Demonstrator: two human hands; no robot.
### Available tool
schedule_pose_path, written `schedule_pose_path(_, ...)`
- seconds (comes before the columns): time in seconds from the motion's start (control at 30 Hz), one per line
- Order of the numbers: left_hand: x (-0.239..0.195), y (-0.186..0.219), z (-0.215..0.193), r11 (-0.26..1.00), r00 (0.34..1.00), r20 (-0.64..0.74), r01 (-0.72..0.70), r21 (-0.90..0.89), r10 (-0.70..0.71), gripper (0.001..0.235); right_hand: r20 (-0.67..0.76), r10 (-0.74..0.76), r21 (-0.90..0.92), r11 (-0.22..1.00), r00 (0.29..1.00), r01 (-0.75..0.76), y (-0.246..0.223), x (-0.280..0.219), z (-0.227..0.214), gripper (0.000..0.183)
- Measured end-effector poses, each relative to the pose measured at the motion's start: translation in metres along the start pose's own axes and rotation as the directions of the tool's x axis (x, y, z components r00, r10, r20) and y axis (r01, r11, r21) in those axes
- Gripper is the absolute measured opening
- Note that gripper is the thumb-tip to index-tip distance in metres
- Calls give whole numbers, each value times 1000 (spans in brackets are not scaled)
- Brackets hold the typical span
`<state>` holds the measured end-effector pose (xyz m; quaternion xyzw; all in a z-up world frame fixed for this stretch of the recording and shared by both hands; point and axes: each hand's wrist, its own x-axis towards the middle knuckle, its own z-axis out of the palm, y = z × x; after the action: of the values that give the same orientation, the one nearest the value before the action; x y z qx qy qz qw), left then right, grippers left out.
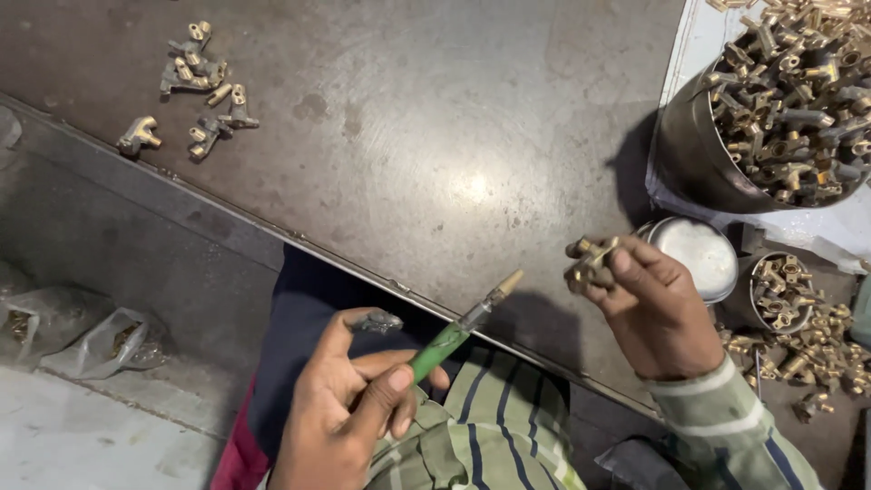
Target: Applying a substance to small brass fittings using a thin tool.
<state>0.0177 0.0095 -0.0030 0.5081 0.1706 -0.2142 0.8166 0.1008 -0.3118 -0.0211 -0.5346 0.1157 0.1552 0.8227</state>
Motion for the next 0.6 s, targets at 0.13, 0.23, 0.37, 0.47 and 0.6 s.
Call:
schedule_pose_path(0.13, -1, 5, 3, 991, 996, -85, -7, 132, 18, 53, -105, 15, -457, 887, 994, -62, -3, -18, 4, 29)
schedule_pose_path(0.23, -3, -7, -9, 984, 988, -152, -5, 179, 33, 53, -48, -102, -898, 439, 994, 2, -10, -39, 7, 29)
schedule_pose_path(0.37, 2, -26, -25, 940, 986, -106, -87, 331, 128, 35, -181, -93, -983, 40, 979, -178, -25, -65, -6, 31)
schedule_pose_path(0.47, 4, -22, -19, 940, 977, -122, -129, 315, 175, 43, -354, -134, -935, 69, 925, -348, -32, -84, -23, 28)
schedule_pose_path(0.6, 6, -8, -6, 945, 976, -190, -44, 324, 111, 49, -399, -371, -904, 314, 839, -291, -43, -102, -45, 23)
